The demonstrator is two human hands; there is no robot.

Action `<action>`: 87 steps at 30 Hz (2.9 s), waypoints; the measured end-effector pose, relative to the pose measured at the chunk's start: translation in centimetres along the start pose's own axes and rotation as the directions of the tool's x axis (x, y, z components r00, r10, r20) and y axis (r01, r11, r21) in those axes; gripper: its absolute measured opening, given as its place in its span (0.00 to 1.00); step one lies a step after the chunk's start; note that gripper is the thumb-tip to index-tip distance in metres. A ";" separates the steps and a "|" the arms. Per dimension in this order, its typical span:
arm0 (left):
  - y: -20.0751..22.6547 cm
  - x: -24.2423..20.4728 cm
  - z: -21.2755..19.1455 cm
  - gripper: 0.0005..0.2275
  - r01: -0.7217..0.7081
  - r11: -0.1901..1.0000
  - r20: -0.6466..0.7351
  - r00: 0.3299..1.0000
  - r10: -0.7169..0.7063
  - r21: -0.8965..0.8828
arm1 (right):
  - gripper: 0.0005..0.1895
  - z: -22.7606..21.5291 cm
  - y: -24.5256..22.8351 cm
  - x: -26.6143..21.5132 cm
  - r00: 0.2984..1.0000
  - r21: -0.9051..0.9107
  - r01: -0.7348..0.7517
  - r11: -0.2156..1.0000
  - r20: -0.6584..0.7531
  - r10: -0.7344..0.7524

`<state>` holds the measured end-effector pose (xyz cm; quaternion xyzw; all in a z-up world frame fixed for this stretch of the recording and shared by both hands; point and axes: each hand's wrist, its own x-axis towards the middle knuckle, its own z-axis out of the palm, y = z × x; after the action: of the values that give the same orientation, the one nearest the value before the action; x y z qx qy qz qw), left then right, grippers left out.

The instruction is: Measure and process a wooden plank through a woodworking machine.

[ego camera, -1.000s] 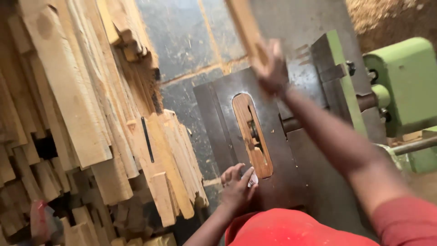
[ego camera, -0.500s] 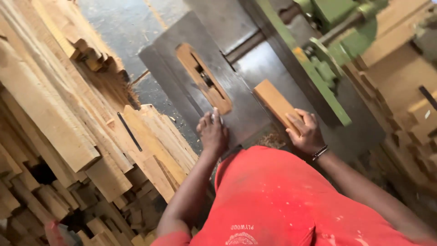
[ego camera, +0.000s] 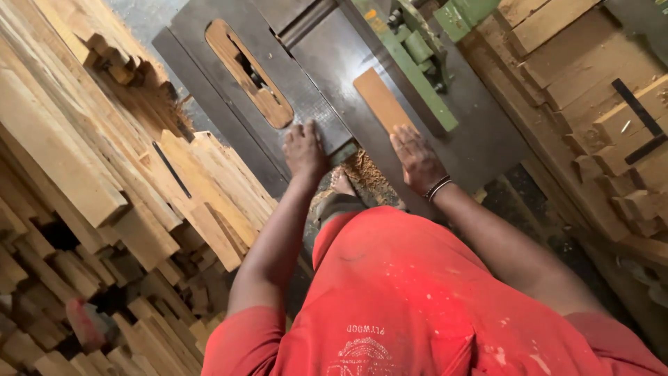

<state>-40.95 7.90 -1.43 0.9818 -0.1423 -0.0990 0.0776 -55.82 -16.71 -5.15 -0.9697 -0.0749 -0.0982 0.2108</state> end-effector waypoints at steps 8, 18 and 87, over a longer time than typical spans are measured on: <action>8.3 -0.5 5.1 0.27 -0.427 0.888 -0.222 0.894 0.388 -0.169 | 0.37 0.5 2.3 -1.2 0.993 -0.030 0.094 0.995 0.073 -0.091; 14.5 10.5 8.0 0.23 -0.231 0.973 -0.028 0.973 0.230 -0.011 | 0.35 5.5 5.5 4.0 0.998 -0.006 0.013 1.000 0.060 -0.013; 4.0 32.7 -3.0 0.26 -0.131 0.991 0.112 0.985 0.128 0.021 | 0.52 6.5 2.5 35.6 0.977 -0.302 0.102 0.948 0.210 -0.038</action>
<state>-10.57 -5.16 -3.44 0.9645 -0.2113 -0.1458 0.0618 -19.85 -12.50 -4.03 -0.9924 -0.1141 -0.0175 0.0432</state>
